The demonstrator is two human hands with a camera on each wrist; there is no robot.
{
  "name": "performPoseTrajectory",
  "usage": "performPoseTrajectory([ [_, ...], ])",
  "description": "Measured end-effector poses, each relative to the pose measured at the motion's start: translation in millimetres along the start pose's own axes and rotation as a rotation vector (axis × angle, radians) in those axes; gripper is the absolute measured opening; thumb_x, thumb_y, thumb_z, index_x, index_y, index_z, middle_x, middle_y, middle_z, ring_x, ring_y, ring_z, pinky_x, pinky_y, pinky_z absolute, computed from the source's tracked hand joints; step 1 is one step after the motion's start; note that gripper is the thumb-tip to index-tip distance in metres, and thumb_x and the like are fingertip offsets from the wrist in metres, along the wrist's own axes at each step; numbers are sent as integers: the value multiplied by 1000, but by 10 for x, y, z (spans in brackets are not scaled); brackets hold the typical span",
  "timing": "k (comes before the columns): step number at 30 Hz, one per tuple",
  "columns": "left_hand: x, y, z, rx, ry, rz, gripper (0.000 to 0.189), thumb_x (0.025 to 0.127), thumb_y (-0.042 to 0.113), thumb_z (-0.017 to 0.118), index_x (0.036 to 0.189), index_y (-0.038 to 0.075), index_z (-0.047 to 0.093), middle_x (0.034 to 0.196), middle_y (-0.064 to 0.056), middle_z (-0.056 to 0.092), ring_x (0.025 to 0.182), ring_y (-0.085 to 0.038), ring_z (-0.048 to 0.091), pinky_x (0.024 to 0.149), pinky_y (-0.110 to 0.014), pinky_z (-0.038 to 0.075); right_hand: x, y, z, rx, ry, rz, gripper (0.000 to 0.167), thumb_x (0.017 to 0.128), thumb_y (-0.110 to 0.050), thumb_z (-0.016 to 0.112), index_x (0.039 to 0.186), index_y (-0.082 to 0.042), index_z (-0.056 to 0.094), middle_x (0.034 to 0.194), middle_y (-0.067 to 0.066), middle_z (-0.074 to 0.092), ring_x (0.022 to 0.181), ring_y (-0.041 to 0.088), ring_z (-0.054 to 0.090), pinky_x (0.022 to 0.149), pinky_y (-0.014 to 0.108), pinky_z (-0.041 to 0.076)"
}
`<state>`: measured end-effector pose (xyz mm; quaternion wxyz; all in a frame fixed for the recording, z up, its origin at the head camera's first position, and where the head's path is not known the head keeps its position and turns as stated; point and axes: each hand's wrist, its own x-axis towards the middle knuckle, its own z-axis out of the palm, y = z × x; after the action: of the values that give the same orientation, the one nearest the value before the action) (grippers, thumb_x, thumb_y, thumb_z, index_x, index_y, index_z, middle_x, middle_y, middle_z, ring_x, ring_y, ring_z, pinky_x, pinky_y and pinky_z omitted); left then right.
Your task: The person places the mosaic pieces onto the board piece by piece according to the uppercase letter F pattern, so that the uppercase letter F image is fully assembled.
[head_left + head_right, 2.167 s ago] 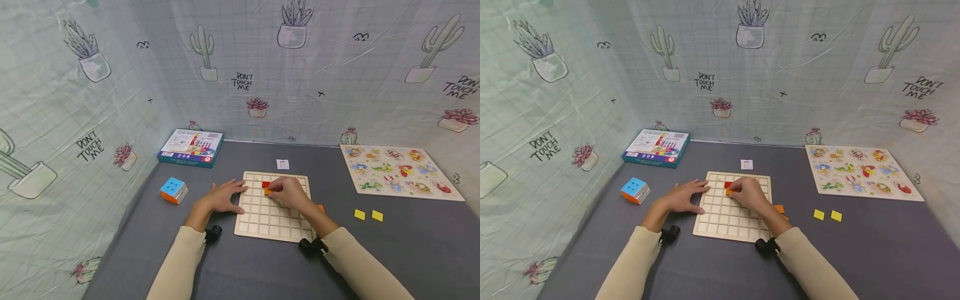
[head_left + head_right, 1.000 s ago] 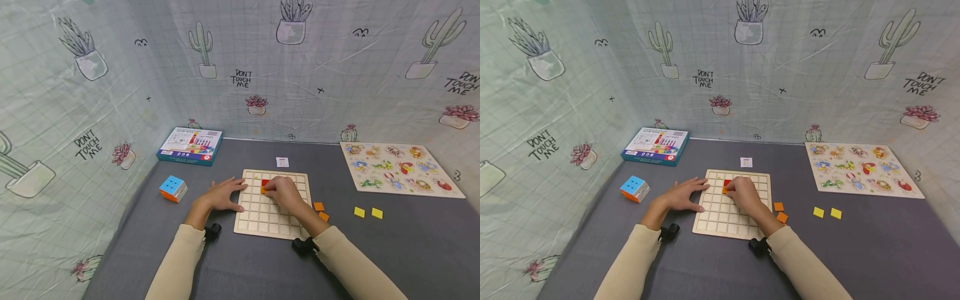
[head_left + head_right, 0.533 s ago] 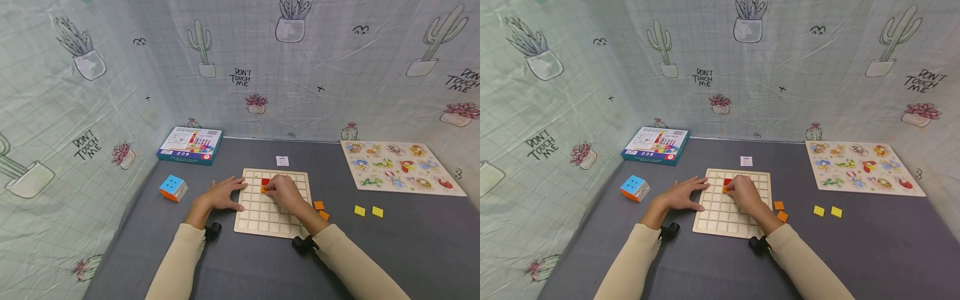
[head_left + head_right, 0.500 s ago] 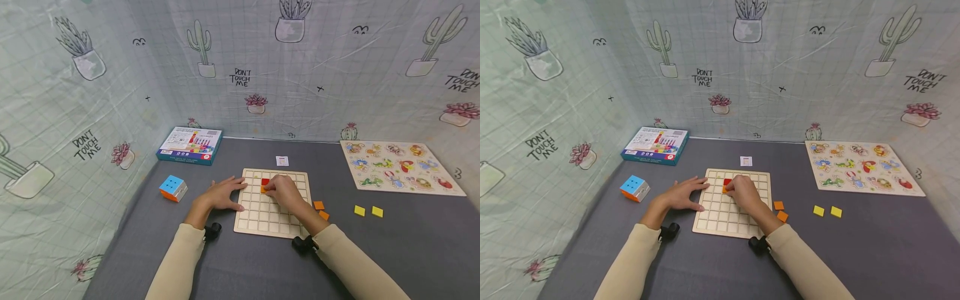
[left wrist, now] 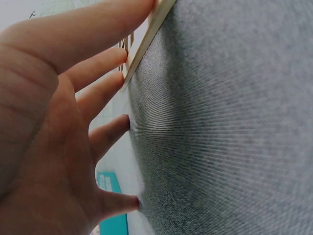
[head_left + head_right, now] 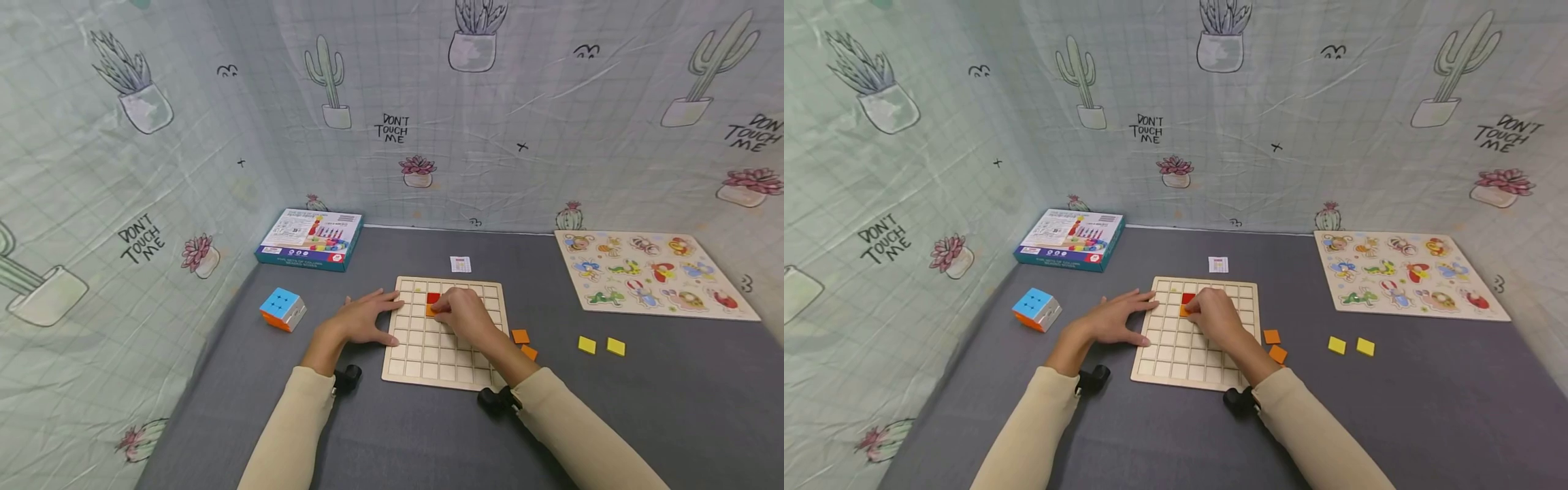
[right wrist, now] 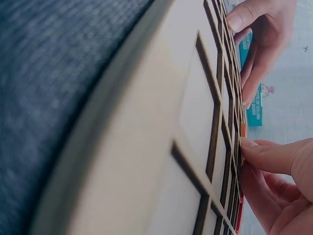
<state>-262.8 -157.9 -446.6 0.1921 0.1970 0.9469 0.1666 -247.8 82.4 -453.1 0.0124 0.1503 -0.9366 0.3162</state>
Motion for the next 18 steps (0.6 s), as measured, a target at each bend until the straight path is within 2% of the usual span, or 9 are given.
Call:
performPoseTrajectory([
  [8,-14,8,-4,-1,-2,0,84,83,51,80,156,30,44,170,7,29,162,-28,17,118,-81,9,24,71,-62,37,-76,9,20,86,-6,80,106,-7,81,109,10,78,96,22,73,84,37,60],
  [12,-24,13,-11,1,-5,0,84,83,50,81,156,29,44,170,6,29,162,-29,18,118,-81,10,41,146,-112,70,-100,-26,21,87,-8,80,107,-9,80,109,9,79,94,22,72,83,37,59],
  [15,-32,17,-16,-2,-8,4,84,84,49,81,156,28,43,170,6,29,162,-29,18,118,-81,10,30,193,-165,100,-120,-59,23,87,-10,80,110,-10,80,114,10,78,100,24,73,86,39,59],
  [18,-38,23,-16,-5,-3,9,84,84,48,81,156,28,43,170,5,29,162,-29,18,119,-81,10,-4,225,-253,148,-153,-48,28,89,-11,79,116,-9,77,120,11,76,105,26,73,90,42,60],
])
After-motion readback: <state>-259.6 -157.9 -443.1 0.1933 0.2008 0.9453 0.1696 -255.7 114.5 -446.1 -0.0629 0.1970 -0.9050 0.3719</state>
